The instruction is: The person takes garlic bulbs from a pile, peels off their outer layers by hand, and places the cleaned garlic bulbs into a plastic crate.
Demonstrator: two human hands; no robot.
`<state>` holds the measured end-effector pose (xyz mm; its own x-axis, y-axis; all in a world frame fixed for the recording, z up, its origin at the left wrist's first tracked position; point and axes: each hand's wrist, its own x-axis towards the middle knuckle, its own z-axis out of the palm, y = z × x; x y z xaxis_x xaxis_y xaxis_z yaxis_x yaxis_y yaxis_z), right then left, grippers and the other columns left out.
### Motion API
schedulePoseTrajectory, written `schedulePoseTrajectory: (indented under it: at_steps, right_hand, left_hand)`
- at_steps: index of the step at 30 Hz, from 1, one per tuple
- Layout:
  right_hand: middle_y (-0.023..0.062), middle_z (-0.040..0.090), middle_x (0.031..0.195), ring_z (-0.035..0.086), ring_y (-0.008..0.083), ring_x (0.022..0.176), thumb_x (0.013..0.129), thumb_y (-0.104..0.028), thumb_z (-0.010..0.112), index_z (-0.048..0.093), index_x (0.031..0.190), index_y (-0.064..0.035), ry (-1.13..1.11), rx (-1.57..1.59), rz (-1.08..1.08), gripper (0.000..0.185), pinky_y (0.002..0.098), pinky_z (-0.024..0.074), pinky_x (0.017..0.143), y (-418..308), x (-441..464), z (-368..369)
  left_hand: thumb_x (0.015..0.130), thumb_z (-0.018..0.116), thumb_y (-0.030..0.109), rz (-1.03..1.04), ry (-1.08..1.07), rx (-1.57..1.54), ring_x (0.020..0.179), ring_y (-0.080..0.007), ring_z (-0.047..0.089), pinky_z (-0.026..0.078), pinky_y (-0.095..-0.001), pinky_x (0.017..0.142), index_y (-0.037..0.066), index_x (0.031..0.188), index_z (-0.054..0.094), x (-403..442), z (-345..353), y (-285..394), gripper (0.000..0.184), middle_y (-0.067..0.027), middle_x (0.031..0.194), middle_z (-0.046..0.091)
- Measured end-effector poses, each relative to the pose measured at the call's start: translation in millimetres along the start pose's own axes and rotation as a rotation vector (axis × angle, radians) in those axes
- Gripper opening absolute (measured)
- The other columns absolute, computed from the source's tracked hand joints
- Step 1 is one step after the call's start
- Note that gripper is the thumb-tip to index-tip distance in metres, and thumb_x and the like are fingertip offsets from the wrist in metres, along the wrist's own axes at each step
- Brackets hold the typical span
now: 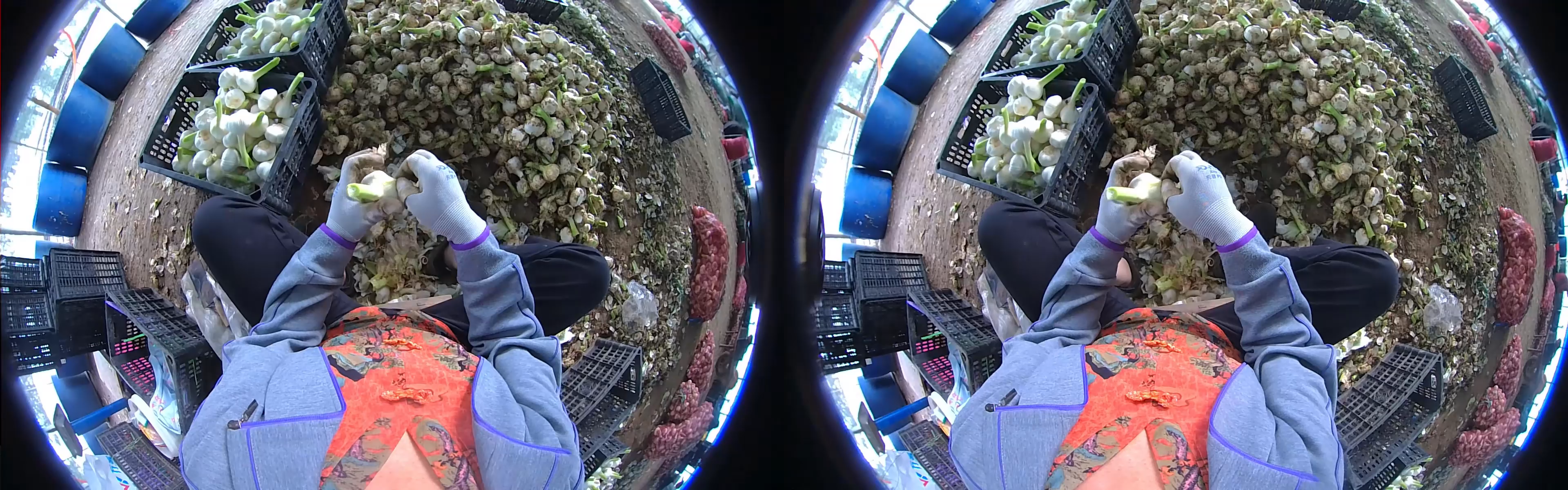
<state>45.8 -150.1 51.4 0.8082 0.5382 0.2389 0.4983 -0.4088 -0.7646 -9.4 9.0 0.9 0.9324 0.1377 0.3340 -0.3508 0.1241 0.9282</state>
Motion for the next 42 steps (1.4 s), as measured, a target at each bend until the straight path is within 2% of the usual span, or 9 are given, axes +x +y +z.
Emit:
schedulePoseTrajectory:
  at_steps: [8,11,16,18,23,26,33,39,42]
  right_hand:
    - [0.0148,0.058,0.084,0.06,0.0307,0.08,0.075,-0.004,0.062,0.059,0.084,0.0011,0.067,-0.027,0.038,0.01,0.037,0.0486,0.07,15,-1,15]
    - [0.0157,0.058,0.088,0.06,0.0322,0.082,0.077,-0.007,0.062,0.06,0.086,0.0011,0.093,-0.039,0.091,0.013,0.0382,0.0489,0.072,26,2,20]
    - [0.0171,0.059,0.093,0.06,0.0336,0.088,0.079,-0.012,0.063,0.06,0.087,0.0006,0.108,-0.06,0.193,0.016,0.04,0.0486,0.077,40,3,22]
    - [0.0172,0.059,0.09,0.06,0.0338,0.086,0.078,-0.009,0.062,0.061,0.085,0.001,0.148,-0.073,0.177,0.013,0.0389,0.0489,0.074,41,3,25]
    - [0.0149,0.062,0.086,0.063,0.0279,0.077,0.078,-0.007,0.062,0.062,0.083,0.0018,0.255,-0.166,0.173,0.01,0.0358,0.05,0.067,60,2,28]
    - [0.0071,0.064,0.083,0.062,0.0118,0.066,0.086,-0.011,0.062,0.064,0.092,0.0012,0.15,0.147,0.488,0.014,0.0281,0.0507,0.058,89,1,27]
    - [0.0055,0.062,0.103,0.063,0.0127,0.08,0.089,-0.017,0.065,0.052,0.126,-0.0018,-0.016,1.199,0.516,0.042,0.0236,0.0525,0.065,28,-3,12]
    - [0.0049,0.066,0.087,0.063,0.0115,0.072,0.089,-0.005,0.06,0.065,0.096,0.0011,0.131,0.966,0.644,0.011,0.0237,0.0519,0.063,48,-1,26]
    - [0.0108,0.07,0.09,0.067,0.0184,0.08,0.083,-0.009,0.063,0.067,0.103,-0.0031,-0.003,0.199,0.525,0.021,0.0301,0.0516,0.073,125,-10,58]
  left_hand:
    - [0.077,0.081,0.022,-0.034,0.097,-0.017,0.102,-0.0141,0.057,0.046,-0.0297,0.092,0.001,0.104,0.063,-5,-1,1,0.039,-0.0084,0.114,0.059]
    - [0.081,0.076,0.029,-0.313,0.067,-0.136,0.111,-0.0191,0.055,0.046,-0.0343,0.095,-0.002,0.113,0.06,-12,-12,-1,0.047,-0.0124,0.121,0.057]
    - [0.087,0.07,0.029,-0.09,0.132,-0.226,0.107,-0.0157,0.058,0.048,-0.0281,0.089,0.0,0.126,0.055,-8,-2,-3,0.052,-0.0117,0.126,0.056]
    - [0.089,0.065,0.028,-0.216,0.051,-0.457,0.121,-0.0262,0.051,0.042,-0.0404,0.102,-0.003,0.138,0.039,-9,-5,-1,0.063,-0.0161,0.134,0.049]
    - [0.091,0.061,0.032,-0.217,-0.003,-0.592,0.127,-0.0267,0.046,0.039,-0.0417,0.105,-0.002,0.14,0.035,-3,-2,6,0.065,-0.0143,0.137,0.047]
    - [0.092,0.057,0.035,-0.19,0.017,-0.7,0.129,-0.0253,0.044,0.036,-0.0414,0.108,-0.001,0.139,0.037,2,-3,12,0.062,-0.013,0.138,0.045]
    - [0.093,0.054,0.043,-0.21,0.023,-0.573,0.12,-0.0249,0.051,0.044,-0.0384,0.099,0.001,0.138,0.039,4,-2,11,0.063,-0.0133,0.137,0.045]
    - [0.096,0.049,0.04,-0.235,0.206,-0.817,0.116,-0.025,0.054,0.047,-0.0376,0.095,0.003,0.14,0.038,4,-9,3,0.058,-0.0158,0.134,0.049]
    - [0.095,0.047,0.046,-0.325,0.362,-0.983,0.108,-0.0301,0.058,0.053,-0.0455,0.083,0.013,0.135,0.045,8,-18,4,0.051,-0.0157,0.122,0.056]
